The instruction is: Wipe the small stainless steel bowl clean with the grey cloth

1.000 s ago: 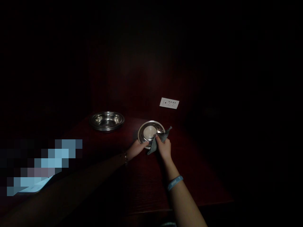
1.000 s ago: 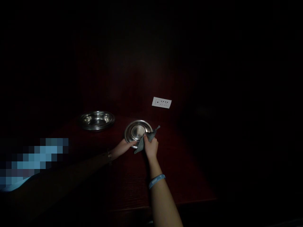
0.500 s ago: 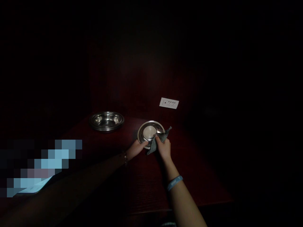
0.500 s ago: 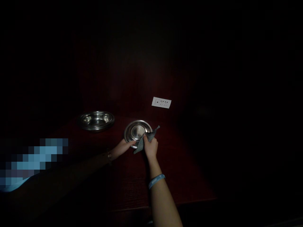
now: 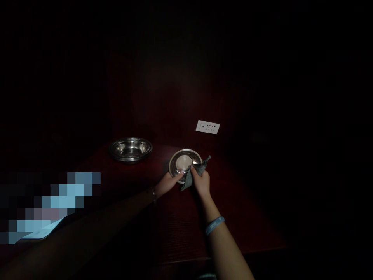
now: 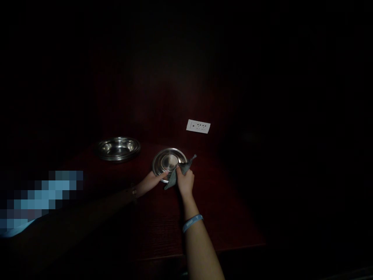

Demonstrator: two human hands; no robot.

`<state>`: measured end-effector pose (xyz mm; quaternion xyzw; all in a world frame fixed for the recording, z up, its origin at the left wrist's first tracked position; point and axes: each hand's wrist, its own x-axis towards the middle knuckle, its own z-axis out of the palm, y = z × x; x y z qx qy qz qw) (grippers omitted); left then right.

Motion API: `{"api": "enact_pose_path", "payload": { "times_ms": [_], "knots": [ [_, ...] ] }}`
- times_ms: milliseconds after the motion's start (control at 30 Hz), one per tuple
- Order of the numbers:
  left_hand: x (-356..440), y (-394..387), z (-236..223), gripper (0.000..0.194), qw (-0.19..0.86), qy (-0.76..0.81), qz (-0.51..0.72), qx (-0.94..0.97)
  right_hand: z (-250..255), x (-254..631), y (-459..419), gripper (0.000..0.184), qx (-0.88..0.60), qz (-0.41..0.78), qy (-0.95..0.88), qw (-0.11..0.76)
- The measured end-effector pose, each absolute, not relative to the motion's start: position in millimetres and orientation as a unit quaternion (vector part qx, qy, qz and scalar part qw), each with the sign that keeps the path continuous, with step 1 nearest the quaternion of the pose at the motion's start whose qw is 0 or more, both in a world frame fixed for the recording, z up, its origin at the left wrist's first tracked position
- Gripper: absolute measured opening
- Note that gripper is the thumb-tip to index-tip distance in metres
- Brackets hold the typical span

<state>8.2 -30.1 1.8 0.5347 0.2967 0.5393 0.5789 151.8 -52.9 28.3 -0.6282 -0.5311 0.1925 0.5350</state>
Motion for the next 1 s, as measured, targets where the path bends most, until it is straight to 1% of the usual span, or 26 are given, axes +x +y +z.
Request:
{"api": "enact_pose_path", "payload": {
  "times_ms": [100, 500, 1000],
  "knots": [
    [7.2, -30.8, 3.2, 0.050, 0.569, 0.295, 0.552, 0.534, 27.2, 152.3, -52.1, 0.031, -0.632, 0.190, -0.530, 0.533],
    [5.9, -30.8, 4.1, 0.047, 0.573, 0.294, 0.547, 0.535, 25.7, 152.5, -52.0, 0.030, -0.629, 0.199, -0.528, 0.536],
    [6.6, -27.4, -0.8, 0.055, 0.586, 0.287, 0.548, 0.524, 24.9, 152.7, -51.2, 0.031, -0.634, 0.200, -0.526, 0.530]
  ]
}}
